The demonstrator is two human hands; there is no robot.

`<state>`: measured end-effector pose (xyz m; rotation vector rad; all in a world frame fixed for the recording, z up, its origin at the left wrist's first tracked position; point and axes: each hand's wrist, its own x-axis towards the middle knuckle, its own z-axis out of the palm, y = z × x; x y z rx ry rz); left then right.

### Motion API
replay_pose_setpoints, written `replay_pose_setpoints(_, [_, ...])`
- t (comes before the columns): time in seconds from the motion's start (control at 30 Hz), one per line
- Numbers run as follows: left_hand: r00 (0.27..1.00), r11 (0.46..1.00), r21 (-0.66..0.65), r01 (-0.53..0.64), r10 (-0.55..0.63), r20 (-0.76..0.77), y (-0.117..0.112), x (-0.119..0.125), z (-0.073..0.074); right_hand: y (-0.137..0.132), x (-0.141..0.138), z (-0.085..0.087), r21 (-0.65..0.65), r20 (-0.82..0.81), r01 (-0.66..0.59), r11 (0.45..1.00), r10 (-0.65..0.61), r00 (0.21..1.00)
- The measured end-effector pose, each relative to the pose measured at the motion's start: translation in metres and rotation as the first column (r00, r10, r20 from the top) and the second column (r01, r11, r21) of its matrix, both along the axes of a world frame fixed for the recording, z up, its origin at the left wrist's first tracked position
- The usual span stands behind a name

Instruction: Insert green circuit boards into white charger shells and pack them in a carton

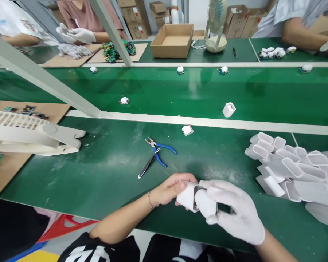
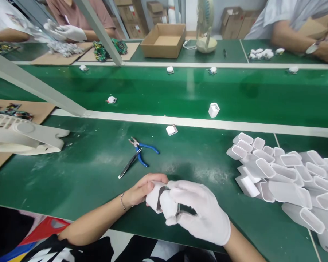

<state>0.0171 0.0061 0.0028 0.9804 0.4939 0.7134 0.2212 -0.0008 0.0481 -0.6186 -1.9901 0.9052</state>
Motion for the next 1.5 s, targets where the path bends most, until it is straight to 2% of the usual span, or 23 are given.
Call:
replay_pose_setpoints(0.2, [1.000,1.000,0.004,0.000,0.000,-0.013,0.000,0.000,0.001,0.001,0.003,-0.001,0.072,0.075,0.038,0.997,-0.044,0.996])
replay_pose_setpoints(0.5, [1.000,1.000,-0.023,-0.016,0.016,-0.003,0.000,0.002,0.001,-0.008,0.004,-0.014,0.098,0.117,0.206,0.974,-0.217,0.969])
replay_pose_setpoints(0.63, [1.000,0.999,-0.023,-0.026,0.026,-0.007,0.000,0.002,0.001,-0.008,0.002,-0.012,0.111,0.156,0.203,0.973,-0.219,0.963])
replay_pose_setpoints(0.9, [1.000,1.000,0.018,-0.005,0.005,-0.019,0.000,0.002,0.000,-0.005,-0.003,0.004,0.245,0.200,0.147,0.958,-0.199,0.959])
replay_pose_setpoints(1.2, [0.995,0.999,0.047,-0.001,0.006,-0.096,0.001,0.000,0.000,-0.006,-0.001,-0.005,0.247,0.229,0.145,0.958,-0.203,0.952])
replay_pose_setpoints(1.3, [0.995,1.000,0.027,-0.002,0.005,-0.099,0.000,0.001,-0.001,-0.005,0.000,-0.010,0.133,0.222,0.110,0.985,-0.138,0.965])
replay_pose_setpoints(1.37, [0.997,1.000,-0.007,-0.006,0.005,-0.079,0.000,0.002,-0.001,-0.007,0.000,-0.015,-0.061,0.118,0.099,0.993,-0.091,0.989])
replay_pose_setpoints(1.4, [0.997,1.000,-0.026,-0.006,0.004,-0.076,-0.001,0.003,-0.001,-0.008,-0.001,-0.017,-0.202,0.062,0.088,0.975,-0.076,0.995])
replay_pose_setpoints(1.43, [0.997,0.999,-0.048,-0.009,0.005,-0.077,-0.001,0.004,-0.001,-0.009,-0.003,-0.018,-0.358,0.016,0.056,0.932,-0.054,0.998])
replay_pose_setpoints(1.5, [0.997,0.995,-0.096,-0.008,0.000,-0.083,-0.003,0.006,-0.001,-0.011,-0.009,-0.021,-0.638,-0.067,-0.057,0.768,0.019,0.998])
